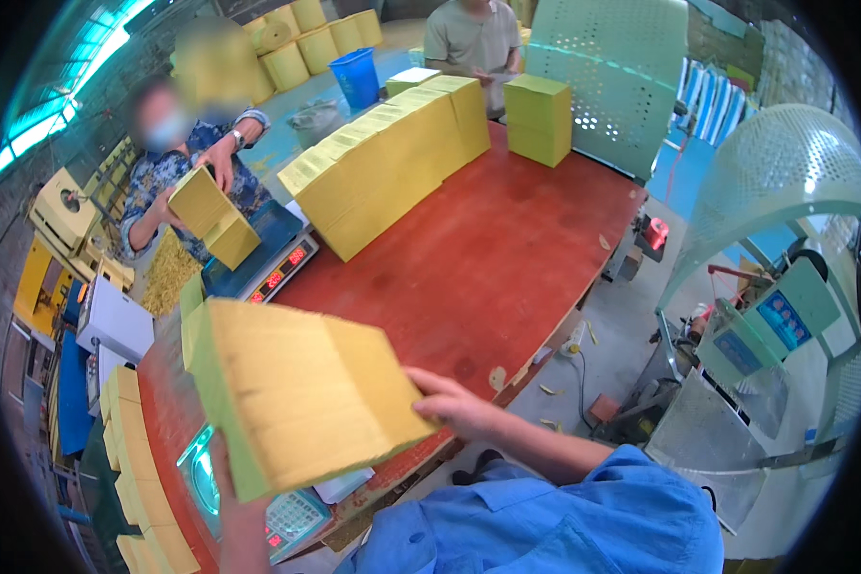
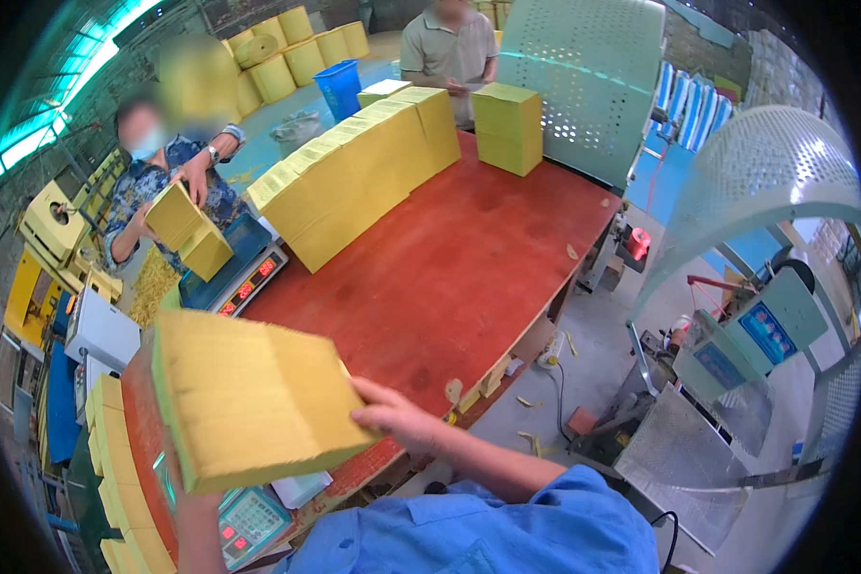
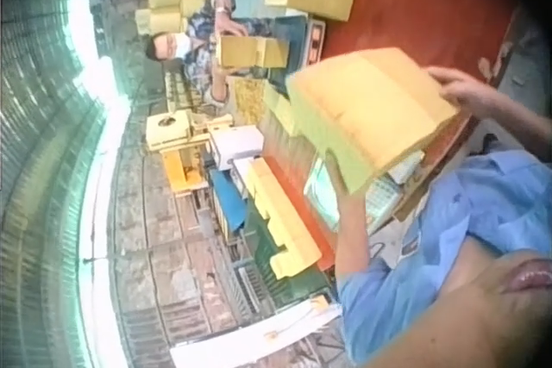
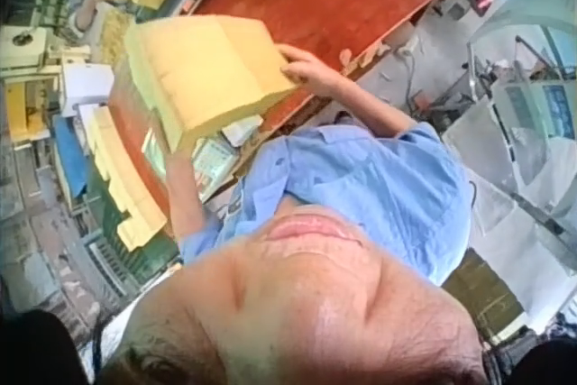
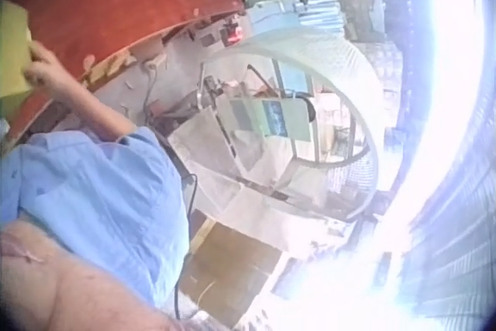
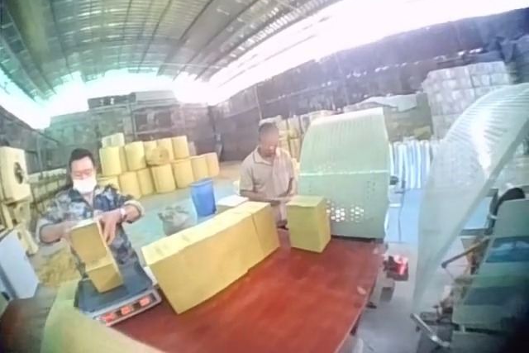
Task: The worker is weighing stacks of yellow paper and organizing them on a workbench.
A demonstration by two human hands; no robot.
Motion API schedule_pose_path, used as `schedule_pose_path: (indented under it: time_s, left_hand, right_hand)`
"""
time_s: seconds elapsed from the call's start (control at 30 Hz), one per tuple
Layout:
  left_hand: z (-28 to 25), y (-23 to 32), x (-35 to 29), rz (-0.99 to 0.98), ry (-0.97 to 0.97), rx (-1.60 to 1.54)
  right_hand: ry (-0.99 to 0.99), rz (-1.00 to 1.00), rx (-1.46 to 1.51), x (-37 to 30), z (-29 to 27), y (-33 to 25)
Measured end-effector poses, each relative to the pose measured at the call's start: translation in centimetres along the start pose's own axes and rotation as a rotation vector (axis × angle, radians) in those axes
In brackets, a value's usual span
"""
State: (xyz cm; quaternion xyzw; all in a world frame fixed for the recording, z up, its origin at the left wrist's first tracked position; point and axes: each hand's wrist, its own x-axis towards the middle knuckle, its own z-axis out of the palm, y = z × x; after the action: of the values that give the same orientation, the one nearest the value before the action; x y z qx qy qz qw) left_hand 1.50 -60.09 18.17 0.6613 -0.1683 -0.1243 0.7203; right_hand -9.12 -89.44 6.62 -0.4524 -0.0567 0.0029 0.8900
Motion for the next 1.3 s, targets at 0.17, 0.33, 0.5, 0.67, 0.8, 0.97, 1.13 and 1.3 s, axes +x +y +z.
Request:
schedule_pose_path:
  time_s: [0.17,0.33,0.5,0.67,0.8,0.97,1.13,1.3]
  left_hand:
    - [7.9,-3.3,3.6,-0.257,-0.259,-0.437]
    - [17.5,-7.6,6.1,-0.518,-0.328,-0.471]
    - [26.6,-10.7,13.0,-0.595,-0.303,-0.536]
    - [39.1,-11.5,21.6,-0.335,-0.29,-0.318]
    - [45.6,-10.6,26.3,0.401,0.054,0.362]
    - [45.8,-7.8,26.9,0.907,-0.336,1.053]
    - [42.5,-5.9,24.0,0.86,-0.791,1.136]
    - [43.8,-9.6,26.7,1.255,-0.632,1.132]
  right_hand:
    - [0.221,0.003,-0.033,-2.7,-6.2,-2.7]
    - [0.52,0.096,-0.164,-4.4,-13.7,-3.6]
    - [0.634,0.076,-0.303,-3.9,-23.5,-7.8]
    - [0.83,-0.076,-0.372,-0.4,-33.4,-14.7]
    - [1.078,-0.076,-0.614,1.0,-37.7,-17.4]
    - [1.097,-0.453,-1.039,-4.0,-34.7,-16.9]
    - [0.742,-0.198,-1.019,-7.1,-26.4,-12.5]
    - [0.751,-0.192,-1.204,-2.4,-29.1,-12.8]
